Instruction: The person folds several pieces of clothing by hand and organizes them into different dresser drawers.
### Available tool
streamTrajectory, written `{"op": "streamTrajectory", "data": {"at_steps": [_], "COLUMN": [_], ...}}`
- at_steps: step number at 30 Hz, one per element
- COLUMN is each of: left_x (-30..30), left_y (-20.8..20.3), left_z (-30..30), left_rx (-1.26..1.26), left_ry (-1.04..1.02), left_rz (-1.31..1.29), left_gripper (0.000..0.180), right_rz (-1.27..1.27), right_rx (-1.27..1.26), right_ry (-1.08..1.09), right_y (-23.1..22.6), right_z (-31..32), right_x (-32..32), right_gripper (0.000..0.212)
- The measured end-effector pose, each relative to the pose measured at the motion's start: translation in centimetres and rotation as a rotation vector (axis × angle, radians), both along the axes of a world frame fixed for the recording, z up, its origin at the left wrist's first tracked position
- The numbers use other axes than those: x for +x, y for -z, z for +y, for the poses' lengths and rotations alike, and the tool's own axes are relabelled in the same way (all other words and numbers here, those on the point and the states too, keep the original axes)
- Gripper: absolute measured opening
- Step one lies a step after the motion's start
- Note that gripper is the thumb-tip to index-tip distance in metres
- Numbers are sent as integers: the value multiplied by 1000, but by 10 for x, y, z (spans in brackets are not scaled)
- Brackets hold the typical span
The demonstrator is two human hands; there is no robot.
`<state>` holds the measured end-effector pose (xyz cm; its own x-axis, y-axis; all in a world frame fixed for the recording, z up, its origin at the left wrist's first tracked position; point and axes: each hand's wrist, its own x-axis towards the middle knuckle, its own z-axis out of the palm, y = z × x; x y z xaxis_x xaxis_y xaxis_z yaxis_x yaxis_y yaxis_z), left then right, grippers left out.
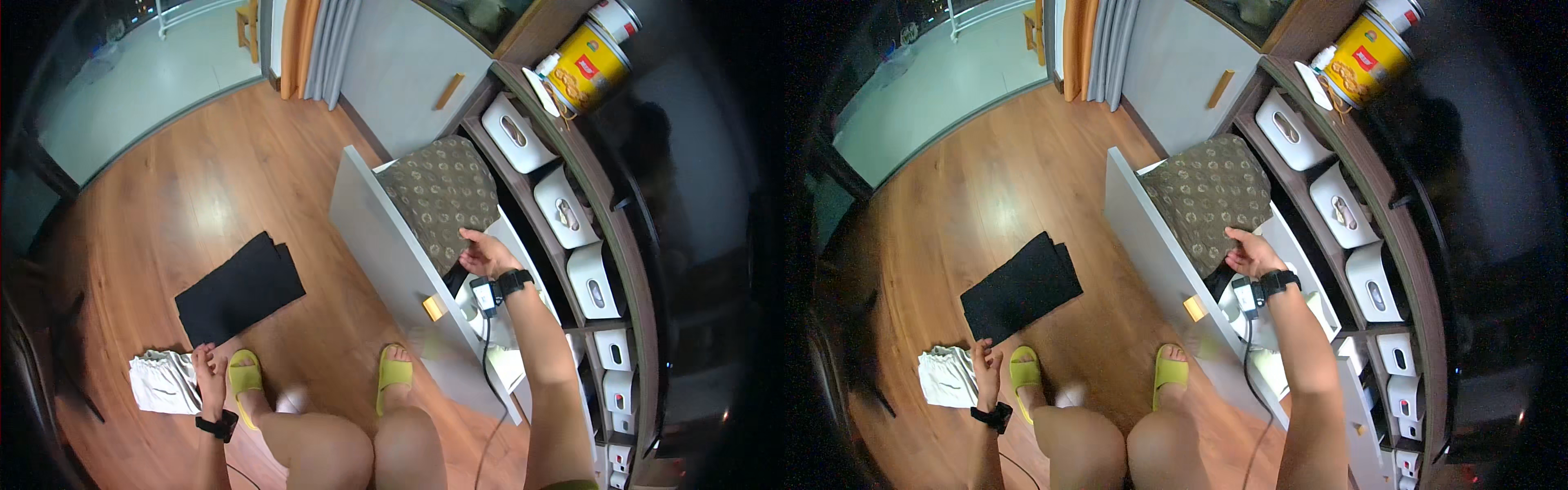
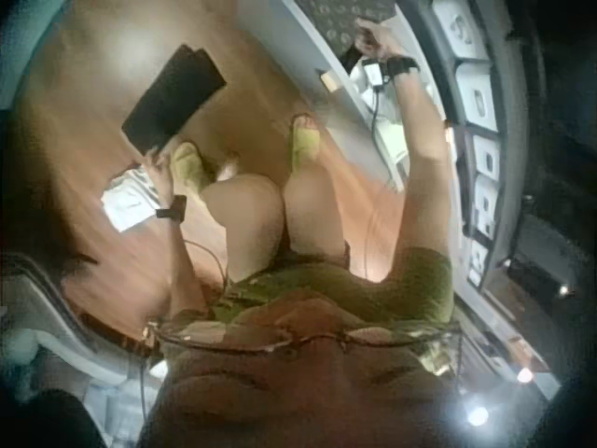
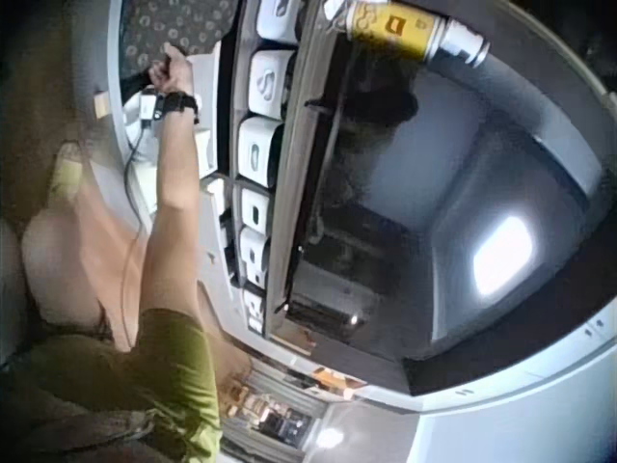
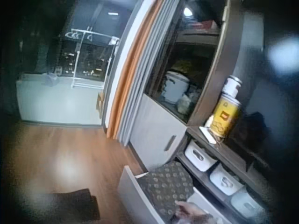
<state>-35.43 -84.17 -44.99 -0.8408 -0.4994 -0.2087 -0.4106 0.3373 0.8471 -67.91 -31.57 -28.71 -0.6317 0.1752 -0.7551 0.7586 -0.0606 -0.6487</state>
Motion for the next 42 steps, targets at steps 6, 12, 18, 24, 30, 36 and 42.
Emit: {"op": "streamTrajectory", "data": {"at_steps": [6,12,18,24,30,36,42], "left_x": [4,-22,-36,-36,-30,-39,-52], "left_y": [-34,-84,-111,-111,-103,-100,-100], "left_z": [20,75,103,98,89,74,73], "left_rx": [-47,-187,77,22,18,-8,-27], "left_ry": [12,159,160,149,164,156,165], "left_rz": [7,68,75,152,103,6,-78], "left_gripper": [37,29,25,26,26,23,26], "right_rz": [142,244,147,258,434,1216,1267], "right_rx": [-11,-324,-259,31,1184,1316,1283], "right_ry": [114,264,389,97,-194,-1124,-1547], "right_y": [-8,-9,0,-20,-45,-45,-13], "right_z": [-35,-5,-19,-39,-42,-82,-159], "right_x": [9,-13,-3,4,-13,-74,-112], "right_gripper": [40,38,46,64,73,47,28]}}
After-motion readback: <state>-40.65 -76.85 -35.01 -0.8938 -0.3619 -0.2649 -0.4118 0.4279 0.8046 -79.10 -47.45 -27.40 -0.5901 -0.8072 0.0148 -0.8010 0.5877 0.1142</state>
